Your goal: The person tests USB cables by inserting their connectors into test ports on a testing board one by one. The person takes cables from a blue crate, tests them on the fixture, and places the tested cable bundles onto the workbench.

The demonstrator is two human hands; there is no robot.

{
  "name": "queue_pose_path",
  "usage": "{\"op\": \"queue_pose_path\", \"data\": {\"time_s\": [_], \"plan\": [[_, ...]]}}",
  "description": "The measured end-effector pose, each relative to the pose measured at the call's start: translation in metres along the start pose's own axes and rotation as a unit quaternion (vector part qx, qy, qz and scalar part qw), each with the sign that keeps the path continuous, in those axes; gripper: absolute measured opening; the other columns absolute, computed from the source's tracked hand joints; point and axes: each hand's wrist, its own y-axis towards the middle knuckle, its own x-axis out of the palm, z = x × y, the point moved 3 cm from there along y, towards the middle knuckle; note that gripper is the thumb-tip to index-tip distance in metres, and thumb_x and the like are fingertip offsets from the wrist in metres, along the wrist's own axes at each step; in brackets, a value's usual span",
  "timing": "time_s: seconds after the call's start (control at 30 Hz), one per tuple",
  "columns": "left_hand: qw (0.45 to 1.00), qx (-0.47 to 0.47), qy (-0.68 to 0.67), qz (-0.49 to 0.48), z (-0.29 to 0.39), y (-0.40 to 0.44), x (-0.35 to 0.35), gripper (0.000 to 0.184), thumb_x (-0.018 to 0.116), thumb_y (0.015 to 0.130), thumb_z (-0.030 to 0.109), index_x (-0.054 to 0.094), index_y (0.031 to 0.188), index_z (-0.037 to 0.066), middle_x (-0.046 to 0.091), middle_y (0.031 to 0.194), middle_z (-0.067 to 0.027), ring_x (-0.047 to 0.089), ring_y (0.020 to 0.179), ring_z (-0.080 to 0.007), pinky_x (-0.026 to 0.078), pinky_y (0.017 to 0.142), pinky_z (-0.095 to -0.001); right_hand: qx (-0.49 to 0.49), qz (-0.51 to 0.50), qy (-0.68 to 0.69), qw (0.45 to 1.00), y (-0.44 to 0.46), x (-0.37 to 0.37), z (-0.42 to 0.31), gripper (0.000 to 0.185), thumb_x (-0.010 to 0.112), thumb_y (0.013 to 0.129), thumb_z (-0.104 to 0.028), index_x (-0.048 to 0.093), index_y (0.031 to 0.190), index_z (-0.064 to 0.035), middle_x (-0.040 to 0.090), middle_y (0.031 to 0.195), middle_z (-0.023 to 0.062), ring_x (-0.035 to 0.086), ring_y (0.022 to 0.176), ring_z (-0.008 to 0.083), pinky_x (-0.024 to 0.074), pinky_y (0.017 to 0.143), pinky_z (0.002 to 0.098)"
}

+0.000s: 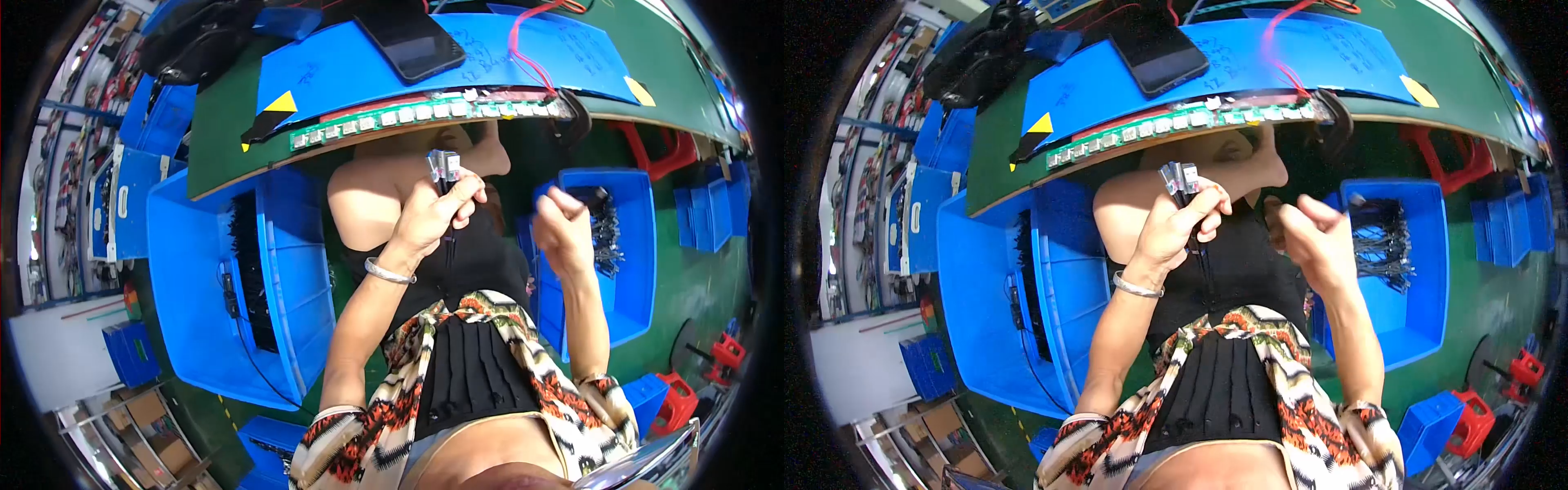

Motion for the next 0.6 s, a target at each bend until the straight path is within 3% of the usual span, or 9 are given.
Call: {"op": "queue_pose_path", "data": {"time_s": [0.07,0.13,0.2,0.3,0.37,0.4,0.5,0.53,0.6], "plan": [[0.999,-0.010,0.025,-0.018,-0.001,0.000,0.010,0.016,0.053,0.084,0.016,0.054,0.081,0.001,0.053,0.071,-0.0048,0.043,0.052,-0.0057,0.033,0.042,-0.0185,-0.113,0.017,-0.156,0.981,0.010,0.024,-0.017,0.005,0.058,0.078,-0.005,0.055,0.080,-0.0024,0.046,0.054,-0.0042,0.039,0.044,0.0026,0.0289,0.040,0.0163],[0.994,-0.011,0.099,-0.036,-0.007,0.000,0.015,0.015,0.055,0.083,0.017,0.054,0.081,0.001,0.053,0.069,-0.0037,0.043,0.052,-0.0061,0.034,0.043,-0.0189,-0.126,-0.003,-0.093,0.988,0.021,0.044,-0.020,0.006,0.060,0.075,-0.002,0.056,0.080,0.0001,0.055,0.064,-0.0007,0.046,0.052,0.0033,0.0358,0.046,0.0167],[0.995,-0.003,0.081,-0.050,-0.010,0.000,0.017,0.015,0.056,0.082,0.016,0.053,0.083,0.001,0.054,0.069,-0.0035,0.043,0.051,-0.0062,0.034,0.044,-0.0192,-0.065,-0.057,-0.053,0.995,0.023,0.054,-0.019,0.007,0.060,0.076,-0.003,0.058,0.081,0.0008,0.058,0.067,0.0027,0.049,0.053,0.0038,0.0378,0.044,0.0180],[0.988,0.007,0.147,-0.055,-0.009,-0.004,0.012,0.017,0.052,0.085,0.017,0.053,0.087,0.000,0.055,0.072,-0.0051,0.048,0.056,-0.0089,0.039,0.050,-0.0211,-0.041,-0.065,-0.027,0.997,0.025,0.051,-0.018,0.008,0.061,0.076,-0.005,0.058,0.081,-0.0001,0.057,0.065,0.0022,0.051,0.055,0.0049,0.0395,0.047,0.0183],[0.997,0.030,0.027,-0.061,-0.010,-0.008,0.012,0.023,0.047,0.087,0.019,0.052,0.097,-0.002,0.057,0.078,-0.0077,0.053,0.065,-0.0127,0.044,0.060,-0.0242,-0.060,-0.032,-0.026,0.997,0.029,0.040,-0.011,0.006,0.061,0.075,-0.005,0.058,0.079,-0.0004,0.056,0.062,0.0019,0.053,0.057,0.0067,0.0414,0.051,0.0190],[0.998,0.045,0.020,-0.028,-0.006,-0.009,0.015,0.029,0.044,0.088,0.020,0.052,0.104,-0.004,0.059,0.084,-0.0098,0.055,0.072,-0.0156,0.045,0.066,-0.0268,-0.089,-0.029,-0.024,0.995,0.031,0.037,-0.012,0.007,0.062,0.074,-0.006,0.058,0.077,-0.0006,0.056,0.064,0.0012,0.049,0.055,0.0048,0.0359,0.047,0.0179],[0.990,0.095,0.103,0.024,0.007,-0.007,0.003,0.023,0.047,0.087,0.013,0.056,0.099,-0.004,0.060,0.089,-0.0112,0.052,0.065,-0.0100,0.042,0.056,-0.0209,-0.075,-0.087,-0.066,0.991,0.036,0.027,-0.025,0.010,0.066,0.071,-0.009,0.059,0.074,-0.0016,0.057,0.071,0.0021,0.040,0.053,0.0031,0.0247,0.043,0.0182],[0.990,0.093,0.104,-0.030,0.010,-0.005,0.005,0.028,0.047,0.087,0.019,0.054,0.103,-0.003,0.060,0.079,-0.0099,0.046,0.058,-0.0084,0.035,0.050,-0.0183,-0.069,-0.130,-0.055,0.988,0.038,0.028,-0.029,0.012,0.065,0.072,-0.009,0.058,0.075,0.0007,0.056,0.069,0.0038,0.043,0.052,0.0049,0.0282,0.043,0.0180],[0.995,0.045,0.062,-0.071,0.013,-0.011,0.019,0.026,0.049,0.086,0.017,0.054,0.101,-0.003,0.058,0.076,-0.0098,0.043,0.053,-0.0074,0.031,0.044,-0.0179,-0.058,-0.163,-0.025,0.985,0.040,0.038,-0.031,0.014,0.064,0.072,-0.008,0.057,0.077,0.0033,0.055,0.068,0.0052,0.046,0.052,0.0070,0.0313,0.045,0.0175]]}}
